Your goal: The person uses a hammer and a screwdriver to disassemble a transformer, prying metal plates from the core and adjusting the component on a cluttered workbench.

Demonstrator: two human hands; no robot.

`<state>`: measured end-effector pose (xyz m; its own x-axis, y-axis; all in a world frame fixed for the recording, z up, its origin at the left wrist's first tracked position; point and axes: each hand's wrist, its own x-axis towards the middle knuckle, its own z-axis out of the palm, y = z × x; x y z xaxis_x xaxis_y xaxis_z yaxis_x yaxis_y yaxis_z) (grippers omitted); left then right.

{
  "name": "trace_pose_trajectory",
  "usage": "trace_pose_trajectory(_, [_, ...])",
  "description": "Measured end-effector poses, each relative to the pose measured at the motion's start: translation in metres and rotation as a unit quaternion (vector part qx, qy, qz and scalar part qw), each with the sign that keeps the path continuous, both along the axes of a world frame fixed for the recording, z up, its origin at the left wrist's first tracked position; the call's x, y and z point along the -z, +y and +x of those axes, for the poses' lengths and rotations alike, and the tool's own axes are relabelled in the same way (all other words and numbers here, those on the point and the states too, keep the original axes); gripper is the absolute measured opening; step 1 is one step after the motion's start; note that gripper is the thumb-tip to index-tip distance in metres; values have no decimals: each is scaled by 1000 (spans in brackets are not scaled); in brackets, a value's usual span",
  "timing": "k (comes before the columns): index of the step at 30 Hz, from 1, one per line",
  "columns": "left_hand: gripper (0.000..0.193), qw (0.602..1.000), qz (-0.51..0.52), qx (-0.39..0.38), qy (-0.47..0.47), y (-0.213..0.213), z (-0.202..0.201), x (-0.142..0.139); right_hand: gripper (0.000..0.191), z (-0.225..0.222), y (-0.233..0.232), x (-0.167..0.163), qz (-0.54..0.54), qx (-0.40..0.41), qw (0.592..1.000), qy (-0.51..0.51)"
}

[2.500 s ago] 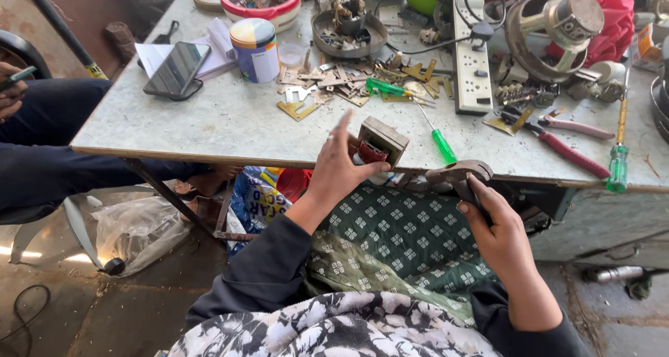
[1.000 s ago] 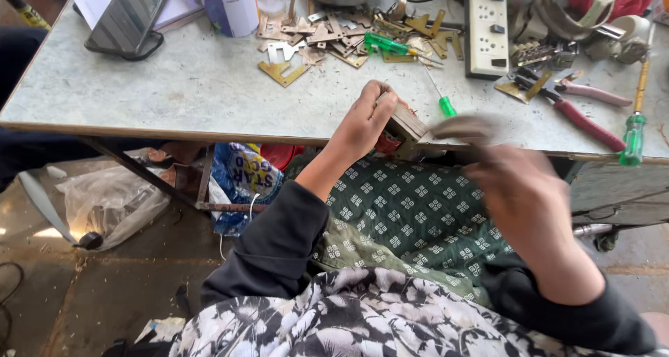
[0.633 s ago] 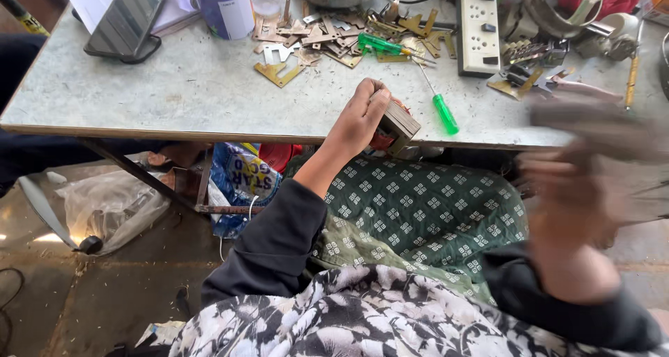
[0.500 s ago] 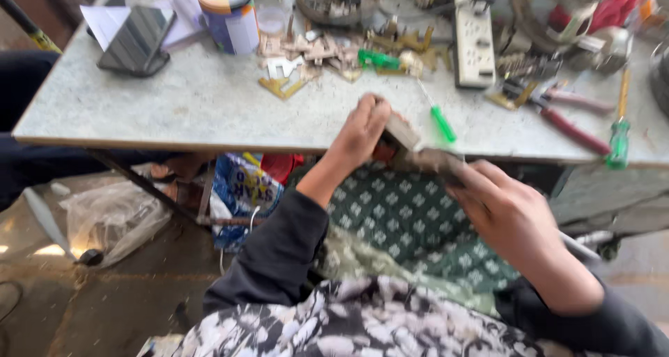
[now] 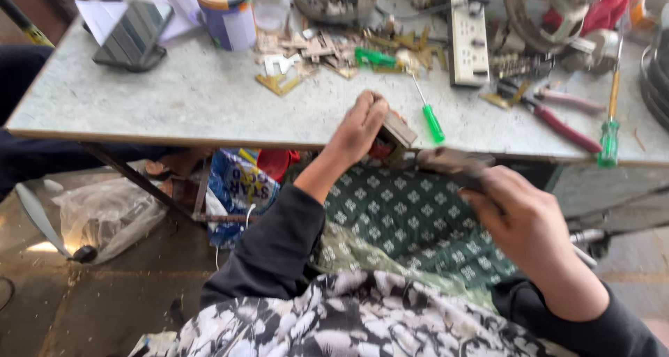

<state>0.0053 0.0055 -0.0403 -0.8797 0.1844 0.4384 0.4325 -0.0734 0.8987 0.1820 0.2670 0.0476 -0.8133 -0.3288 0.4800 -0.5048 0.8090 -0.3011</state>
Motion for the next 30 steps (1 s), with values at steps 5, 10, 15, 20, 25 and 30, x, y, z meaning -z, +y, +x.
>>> trace_pose_trajectory(5, [35,999,-27,-46,-9,3,7,0,37,11,10,17,-147,33,988,-36])
trace_pose_trajectory(10, [46,1000,-5,-10,22,-6,14,-7,46,5,15,61,-261,36,960,-91])
trace_pose_trajectory(15, [65,959,-170,-64,218,-19,25,-21,48,5,40,84,-270,65,955,-101])
trace_pose_trajectory(20, [60,972,-218,-18,85,-4,33,-32,48,-7,42,75,-263,96,956,-89])
trace_pose_trajectory(25, [61,980,-161,-107,38,6,32,-34,40,-34,38,40,-74,146,984,68])
trace_pose_trajectory(30, [71,928,-262,-264,10,2,16,-33,39,-83,36,18,47,162,980,107])
